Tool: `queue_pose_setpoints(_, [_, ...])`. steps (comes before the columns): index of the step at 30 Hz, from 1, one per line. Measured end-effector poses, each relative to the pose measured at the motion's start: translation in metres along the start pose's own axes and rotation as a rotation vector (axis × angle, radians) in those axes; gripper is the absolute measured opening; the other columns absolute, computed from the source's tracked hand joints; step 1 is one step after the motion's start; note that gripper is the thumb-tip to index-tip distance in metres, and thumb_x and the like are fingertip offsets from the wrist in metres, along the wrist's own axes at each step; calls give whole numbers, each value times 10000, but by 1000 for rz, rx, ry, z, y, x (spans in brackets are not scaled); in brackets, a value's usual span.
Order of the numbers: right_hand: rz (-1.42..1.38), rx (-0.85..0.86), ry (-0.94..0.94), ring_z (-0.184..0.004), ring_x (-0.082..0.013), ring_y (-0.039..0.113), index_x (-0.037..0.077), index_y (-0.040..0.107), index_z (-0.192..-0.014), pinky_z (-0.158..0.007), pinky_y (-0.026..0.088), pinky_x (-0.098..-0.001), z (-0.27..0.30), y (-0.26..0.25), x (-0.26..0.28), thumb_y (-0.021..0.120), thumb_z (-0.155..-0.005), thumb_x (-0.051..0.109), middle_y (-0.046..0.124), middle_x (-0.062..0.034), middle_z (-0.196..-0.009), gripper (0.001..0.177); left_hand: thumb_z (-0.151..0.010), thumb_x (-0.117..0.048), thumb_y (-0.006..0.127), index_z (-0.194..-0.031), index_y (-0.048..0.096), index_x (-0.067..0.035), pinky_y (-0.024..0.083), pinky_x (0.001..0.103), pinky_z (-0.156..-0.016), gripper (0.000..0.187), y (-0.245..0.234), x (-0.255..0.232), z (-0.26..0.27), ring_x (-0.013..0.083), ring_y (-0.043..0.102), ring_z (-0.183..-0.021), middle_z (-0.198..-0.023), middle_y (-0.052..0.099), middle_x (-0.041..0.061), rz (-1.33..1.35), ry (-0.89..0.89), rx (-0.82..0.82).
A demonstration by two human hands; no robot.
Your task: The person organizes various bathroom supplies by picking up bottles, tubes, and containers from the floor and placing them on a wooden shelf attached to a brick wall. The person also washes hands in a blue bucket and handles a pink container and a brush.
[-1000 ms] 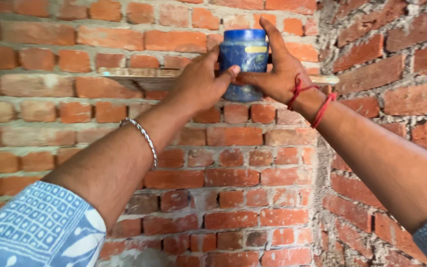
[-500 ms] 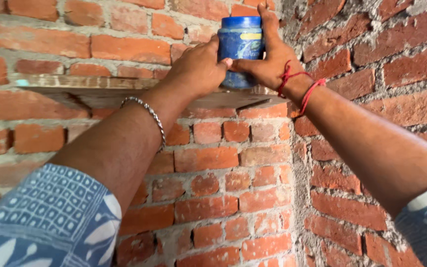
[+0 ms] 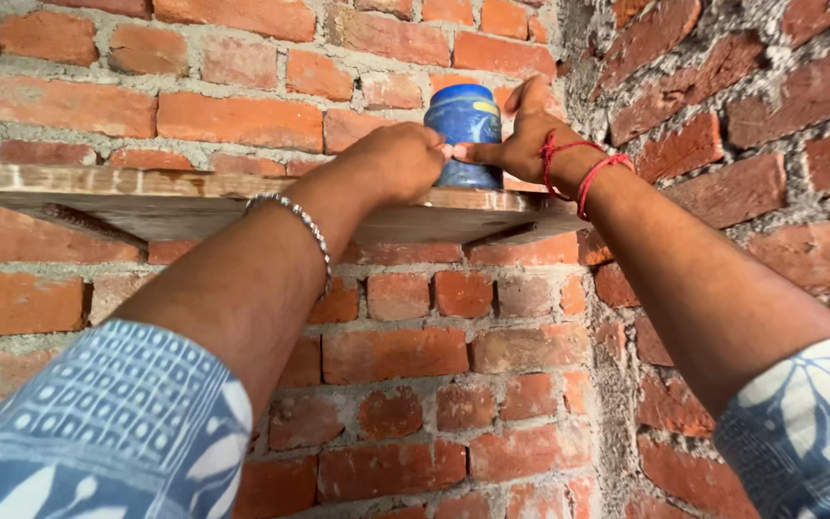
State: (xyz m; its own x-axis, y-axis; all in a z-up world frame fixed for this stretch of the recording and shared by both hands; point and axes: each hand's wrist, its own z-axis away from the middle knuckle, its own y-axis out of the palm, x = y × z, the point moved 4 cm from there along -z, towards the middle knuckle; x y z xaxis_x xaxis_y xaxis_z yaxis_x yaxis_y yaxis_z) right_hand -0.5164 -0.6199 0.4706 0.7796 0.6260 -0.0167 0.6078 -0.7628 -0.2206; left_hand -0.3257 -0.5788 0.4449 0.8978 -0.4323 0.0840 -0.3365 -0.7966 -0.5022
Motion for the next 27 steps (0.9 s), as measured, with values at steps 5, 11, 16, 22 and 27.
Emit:
queue_pose_setpoints(5, [256, 242, 149, -986, -334, 691, 97, 678, -1142, -908, 524, -457, -16, 25, -32, 792, -844, 620, 742, -185, -1057, 613, -1037, -487, 423, -1200, 710, -50, 492, 468, -1002, 548, 24, 3, -61, 399, 666, -1137, -1231, 691, 216, -118, 40, 17])
queue_pose_setpoints(11, [218, 295, 23, -941, -268, 733, 126, 760, -1016, -836, 575, -397, -43, 53, -46, 814, -765, 170, 785, -87, -984, 260, -981, -398, 444, -1172, 719, -52, 486, 469, -990, 482, 41, 6, -94, 404, 645, -1144, -1265, 656, 228, -120, -6, -44])
queue_pose_setpoints(16, [-46, 382, -53, -953, -164, 744, 200, 807, -1002, -816, 585, -365, -41, 51, -27, 671, -869, 207, 805, -21, -992, 190, -915, -260, 477, -1084, 744, -6, 539, 449, -942, 405, 23, 18, -93, 368, 733, -1056, -1141, 729, 253, 74, -99, -121])
queue_pose_setpoints(22, [59, 537, 23, -1011, -198, 704, 196, 784, -1171, -927, 517, -360, -27, 55, 3, 619, -887, 284, 797, -33, -1112, 340, -921, -252, 501, -1137, 732, -28, 516, 460, -984, 388, 29, 11, -86, 364, 696, -1126, -1220, 696, 234, -106, -111, -22])
queue_pose_setpoints(27, [212, 522, -28, -1046, -231, 694, 54, 737, -1203, -950, 511, -408, -58, 75, -12, 632, -935, 371, 774, -144, -1148, 428, -927, -252, 518, -1179, 719, -40, 497, 469, -1012, 386, 34, 10, -84, 359, 666, -1177, -1280, 671, 217, -171, -124, 29])
